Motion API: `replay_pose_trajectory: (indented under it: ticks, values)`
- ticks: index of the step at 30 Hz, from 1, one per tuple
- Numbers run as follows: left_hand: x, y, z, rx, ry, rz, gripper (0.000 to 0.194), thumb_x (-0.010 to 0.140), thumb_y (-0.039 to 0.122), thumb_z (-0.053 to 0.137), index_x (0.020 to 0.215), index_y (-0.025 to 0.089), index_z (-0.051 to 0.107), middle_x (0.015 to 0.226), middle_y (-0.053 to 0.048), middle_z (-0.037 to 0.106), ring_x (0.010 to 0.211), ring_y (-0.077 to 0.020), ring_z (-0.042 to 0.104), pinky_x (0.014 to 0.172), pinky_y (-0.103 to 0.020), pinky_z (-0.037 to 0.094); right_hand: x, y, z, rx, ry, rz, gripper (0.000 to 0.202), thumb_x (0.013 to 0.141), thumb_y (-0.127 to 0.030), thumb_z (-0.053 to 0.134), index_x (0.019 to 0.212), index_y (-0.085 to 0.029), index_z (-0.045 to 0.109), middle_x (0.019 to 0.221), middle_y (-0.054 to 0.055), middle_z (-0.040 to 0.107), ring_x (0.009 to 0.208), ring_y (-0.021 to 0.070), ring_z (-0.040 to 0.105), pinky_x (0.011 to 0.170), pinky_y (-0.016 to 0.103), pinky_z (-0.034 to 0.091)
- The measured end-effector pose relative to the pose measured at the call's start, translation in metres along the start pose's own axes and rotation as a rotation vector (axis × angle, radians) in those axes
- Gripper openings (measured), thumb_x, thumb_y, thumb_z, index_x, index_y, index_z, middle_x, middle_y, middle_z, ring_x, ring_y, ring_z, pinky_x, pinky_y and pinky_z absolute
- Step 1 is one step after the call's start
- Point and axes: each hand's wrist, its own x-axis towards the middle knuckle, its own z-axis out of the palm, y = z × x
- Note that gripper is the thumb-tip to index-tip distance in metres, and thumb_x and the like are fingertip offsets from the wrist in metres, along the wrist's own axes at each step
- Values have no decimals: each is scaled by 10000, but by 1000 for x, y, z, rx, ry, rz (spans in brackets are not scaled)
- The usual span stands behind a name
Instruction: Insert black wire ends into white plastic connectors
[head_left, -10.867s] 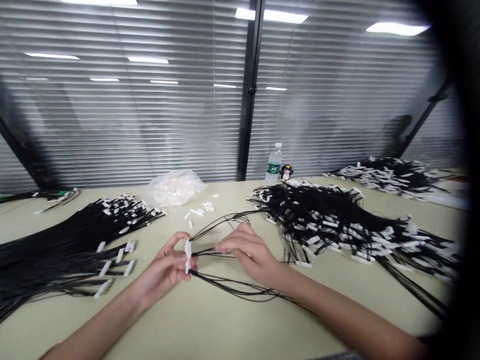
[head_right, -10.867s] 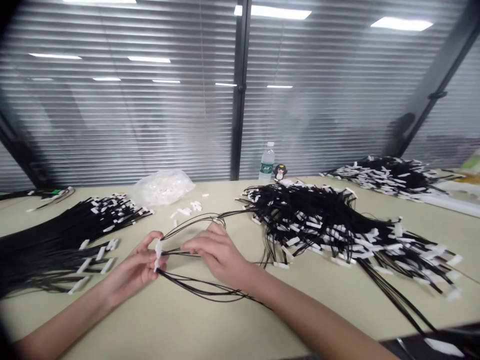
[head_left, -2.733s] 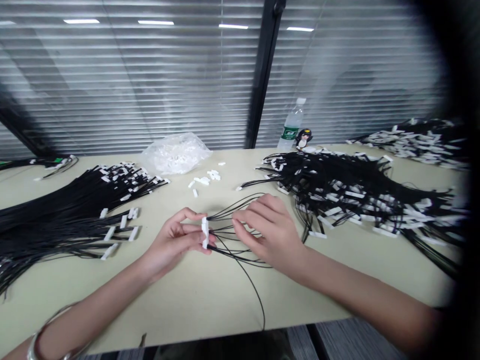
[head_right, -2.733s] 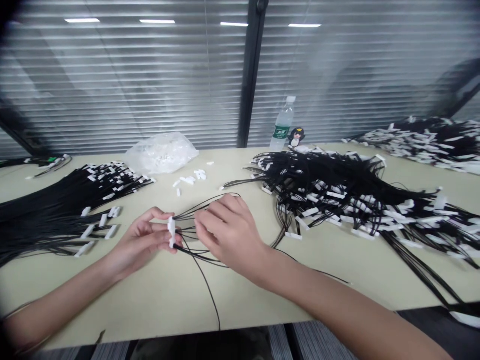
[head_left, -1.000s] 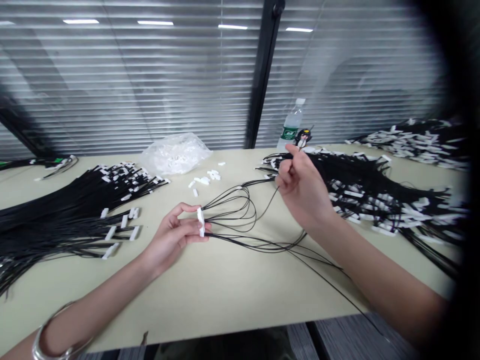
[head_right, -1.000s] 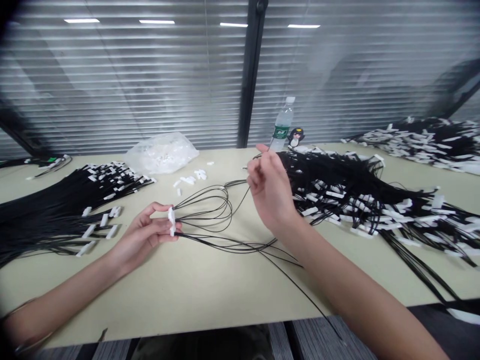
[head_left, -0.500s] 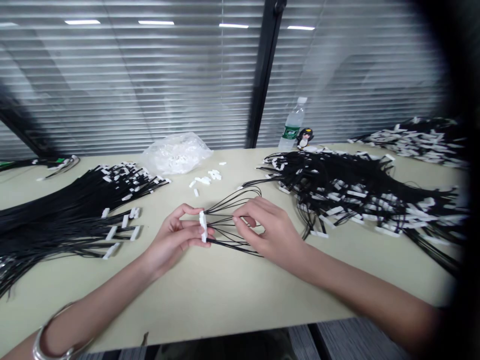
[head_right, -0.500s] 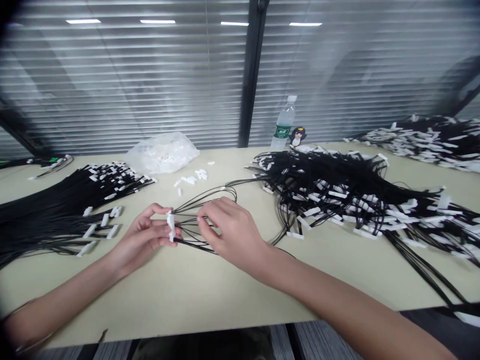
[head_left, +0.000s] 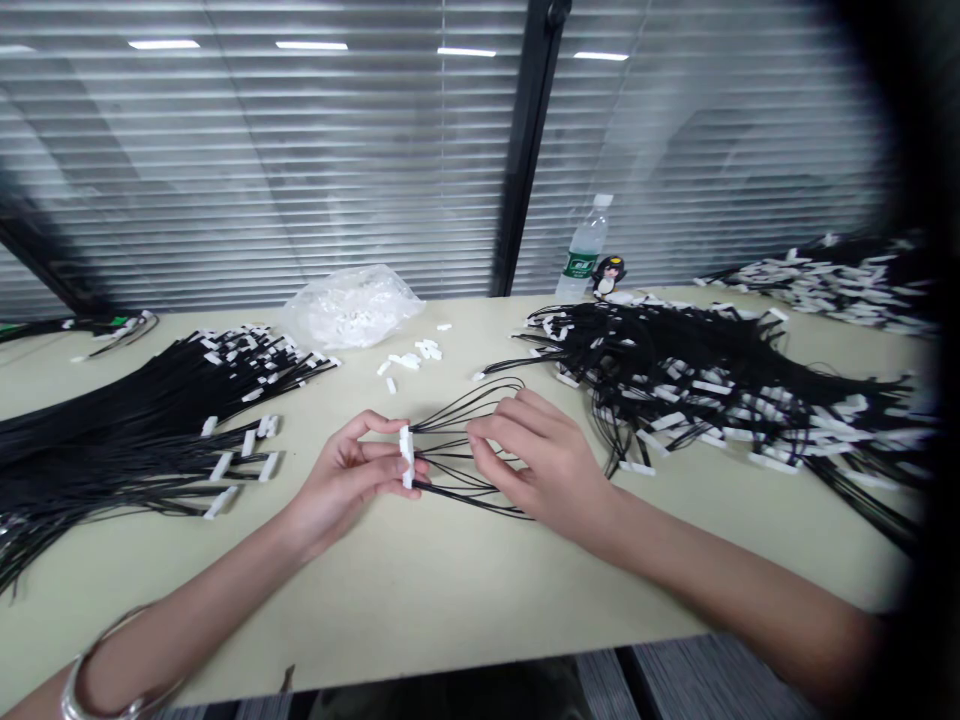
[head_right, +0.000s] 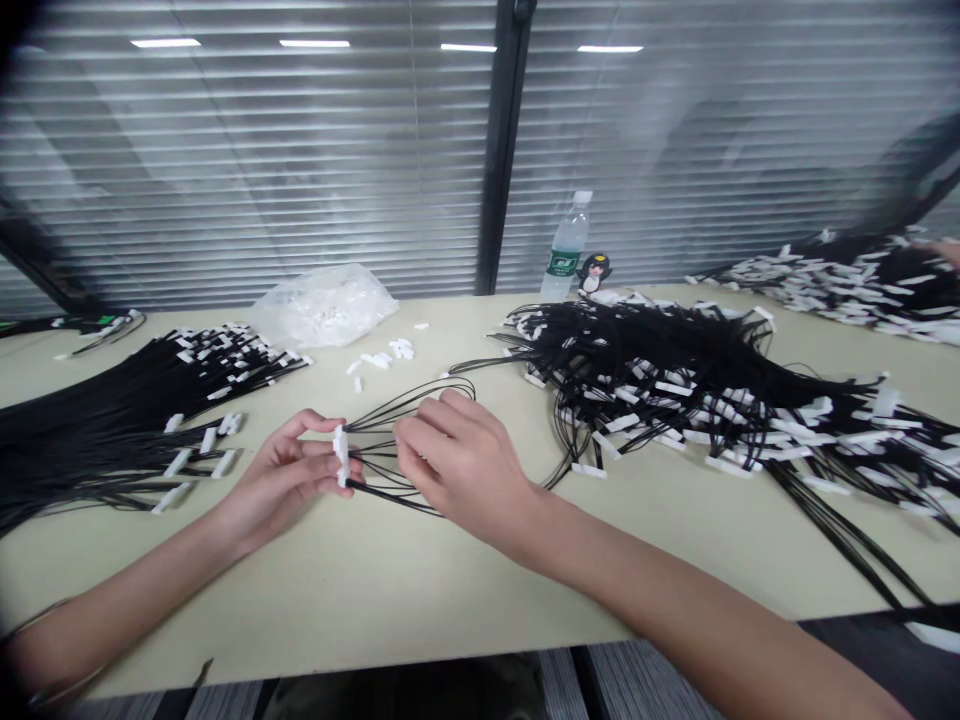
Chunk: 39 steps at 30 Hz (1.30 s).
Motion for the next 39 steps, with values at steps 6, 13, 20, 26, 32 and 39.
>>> replay_pose_trajectory:
  ticks: [6, 13, 20, 26, 32, 39]
  values:
    - [0, 1, 2, 18, 1, -16, 256, 767, 115, 617, 989, 186, 512, 822, -66, 724, 788, -197, 669, 680, -316, 544, 0, 1, 1, -23, -12, -14, 106, 819, -134, 500, 780, -134, 599, 657, 23, 497, 651, 123, 375, 621, 276, 341]
    - [-4, -2, 4, 68, -11, -32, 242, 753, 140, 638, 977, 175, 554, 810, -57, 728, 755, -186, 672, 669, -314, 550, -6, 0, 7, -17, -102, -57, 104, 842, -153, 495, 867, -156, 595, 737, 26, 558, 719, 134, 437, 675, 295, 354]
    - [-8, -3, 7, 125, 13, 9, 226, 726, 157, 665, 942, 160, 597, 766, -46, 733, 735, -199, 678, 640, -329, 569, -10, 2, 13, 61, -92, -96, 98, 850, -166, 500, 866, -161, 596, 741, 12, 604, 746, 124, 468, 702, 285, 365]
    - [-11, -1, 12, 148, 50, 73, 205, 718, 152, 666, 919, 156, 626, 733, -37, 729, 718, -197, 678, 623, -328, 577, -12, 4, 17, 91, -8, -123, 91, 832, -158, 533, 890, -171, 602, 758, 0, 626, 761, 119, 499, 703, 279, 377]
    - [-11, -1, 12, 171, 0, 91, 238, 716, 145, 668, 947, 157, 614, 777, -51, 734, 751, -217, 681, 638, -346, 577, -14, 6, 18, 104, 61, -164, 74, 813, -141, 555, 866, -163, 603, 780, 8, 636, 772, 125, 512, 702, 285, 390]
    - [-12, 0, 14, 192, -17, 68, 240, 744, 147, 642, 976, 155, 583, 778, -49, 735, 708, -197, 679, 637, -333, 568, -16, 5, 19, 116, 114, -205, 81, 794, -130, 575, 867, -161, 592, 739, 0, 638, 764, 129, 517, 694, 280, 405]
